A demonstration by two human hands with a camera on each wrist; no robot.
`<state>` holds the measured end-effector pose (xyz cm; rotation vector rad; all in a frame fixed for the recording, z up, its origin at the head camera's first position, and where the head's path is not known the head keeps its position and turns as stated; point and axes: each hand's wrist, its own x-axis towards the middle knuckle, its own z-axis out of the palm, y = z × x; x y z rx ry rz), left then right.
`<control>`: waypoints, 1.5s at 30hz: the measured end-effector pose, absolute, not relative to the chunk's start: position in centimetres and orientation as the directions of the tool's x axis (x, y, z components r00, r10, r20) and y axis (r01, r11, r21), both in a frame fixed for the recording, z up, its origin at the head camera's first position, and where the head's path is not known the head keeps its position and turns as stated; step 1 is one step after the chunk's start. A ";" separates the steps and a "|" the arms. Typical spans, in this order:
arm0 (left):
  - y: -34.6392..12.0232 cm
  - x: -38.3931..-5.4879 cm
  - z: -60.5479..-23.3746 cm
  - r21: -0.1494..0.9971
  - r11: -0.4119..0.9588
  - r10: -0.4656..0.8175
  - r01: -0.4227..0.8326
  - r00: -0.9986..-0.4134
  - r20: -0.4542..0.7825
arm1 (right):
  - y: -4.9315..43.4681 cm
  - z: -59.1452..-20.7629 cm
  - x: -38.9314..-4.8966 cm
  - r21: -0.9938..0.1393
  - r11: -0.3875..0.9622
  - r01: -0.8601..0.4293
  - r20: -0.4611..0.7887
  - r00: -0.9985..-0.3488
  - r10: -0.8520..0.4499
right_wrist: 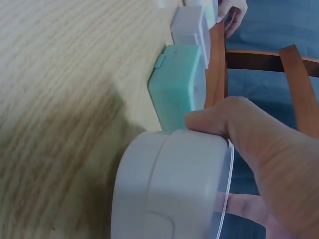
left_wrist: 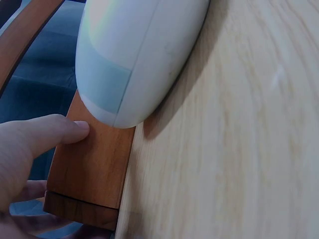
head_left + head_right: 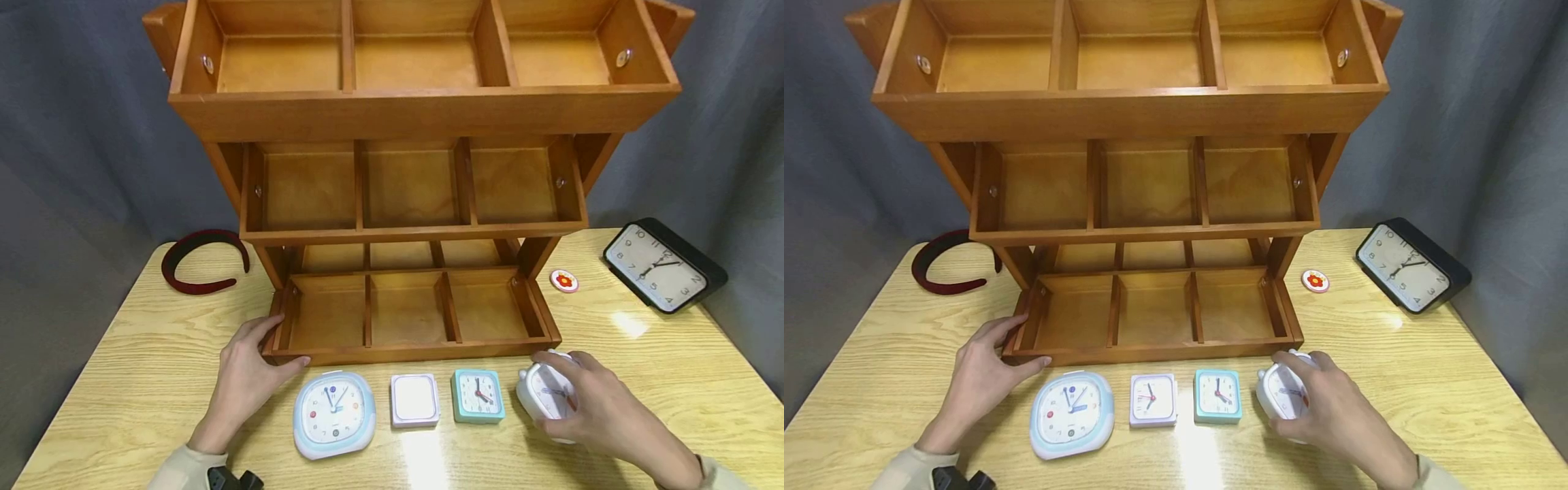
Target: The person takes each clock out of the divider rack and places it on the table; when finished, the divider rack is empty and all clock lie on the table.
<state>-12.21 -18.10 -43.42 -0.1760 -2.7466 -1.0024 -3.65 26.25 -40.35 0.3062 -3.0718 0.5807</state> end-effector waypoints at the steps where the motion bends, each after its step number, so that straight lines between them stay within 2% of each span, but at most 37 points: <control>1: -18.1 -12.2 -43.4 0.622 0.761 0.040 0.185 -0.970 0.240 | 26.2 -40.5 -3.7 -0.363 0.913 -0.188 0.032 -0.981 -0.189; 11: -18.2 -12.1 -43.5 0.621 0.762 0.041 0.186 -0.970 0.240 | 26.3 -41.2 -3.7 -0.366 0.913 -0.177 0.014 -0.983 -0.185; 35: -18.2 -11.9 -43.2 0.626 0.759 0.044 0.179 -0.973 0.224 | 25.8 -41.9 -3.1 -0.334 0.925 -0.178 0.071 -0.984 -0.164; 45: -18.6 -11.5 -42.8 0.616 0.766 0.069 0.184 -0.976 0.206 | 25.9 -41.0 -2.9 -0.339 0.930 -0.140 0.055 -0.990 -0.129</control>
